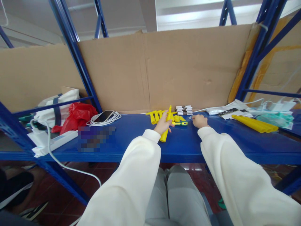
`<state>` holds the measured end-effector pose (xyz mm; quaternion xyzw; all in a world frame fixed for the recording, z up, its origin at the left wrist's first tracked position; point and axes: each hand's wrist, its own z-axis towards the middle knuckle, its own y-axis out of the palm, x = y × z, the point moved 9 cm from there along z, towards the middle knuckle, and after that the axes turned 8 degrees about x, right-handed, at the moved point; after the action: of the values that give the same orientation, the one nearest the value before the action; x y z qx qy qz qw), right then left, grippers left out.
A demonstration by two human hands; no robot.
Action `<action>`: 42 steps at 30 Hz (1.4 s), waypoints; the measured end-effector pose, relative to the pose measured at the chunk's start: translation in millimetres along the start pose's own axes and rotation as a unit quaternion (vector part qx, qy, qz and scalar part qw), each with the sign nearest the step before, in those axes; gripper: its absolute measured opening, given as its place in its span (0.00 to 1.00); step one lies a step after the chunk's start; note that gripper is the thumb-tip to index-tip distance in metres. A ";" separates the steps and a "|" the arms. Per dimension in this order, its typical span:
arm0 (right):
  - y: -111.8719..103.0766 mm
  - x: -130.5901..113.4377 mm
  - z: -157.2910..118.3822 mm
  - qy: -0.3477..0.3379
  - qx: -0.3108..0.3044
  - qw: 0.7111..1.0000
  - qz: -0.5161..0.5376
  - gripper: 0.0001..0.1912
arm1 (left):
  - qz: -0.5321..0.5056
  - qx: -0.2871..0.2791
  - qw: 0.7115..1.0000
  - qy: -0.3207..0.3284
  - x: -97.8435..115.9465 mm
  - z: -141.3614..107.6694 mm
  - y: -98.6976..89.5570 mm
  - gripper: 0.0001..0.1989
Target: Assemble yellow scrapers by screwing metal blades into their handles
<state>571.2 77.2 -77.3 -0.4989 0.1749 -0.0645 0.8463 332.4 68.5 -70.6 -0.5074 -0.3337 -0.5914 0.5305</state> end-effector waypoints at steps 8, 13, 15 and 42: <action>2.9 -17.7 -1.0 -0.040 -0.035 0.998 -0.032 0.14 | -0.104 -0.042 0.991 -0.068 -2.1 -0.7 5.1 0.41; 2.0 -31.5 -7.0 -0.061 -0.063 0.996 -0.030 0.14 | -0.127 -0.043 0.986 -0.098 0.4 -1.5 2.8 0.38; 1.7 -37.0 -10.1 -0.070 -0.072 0.994 -0.032 0.16 | -0.117 -0.044 0.986 -0.113 0.3 -3.3 2.0 0.37; -18.5 -67.7 -9.2 -0.087 0.005 0.851 0.518 0.09 | -0.033 -0.092 0.987 -0.128 -8.7 -9.3 9.3 0.41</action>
<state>506.1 79.7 -49.6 -0.3352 0.3329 0.4258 0.7717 338.4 60.3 -82.8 -0.6144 -0.3600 -0.5668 0.4142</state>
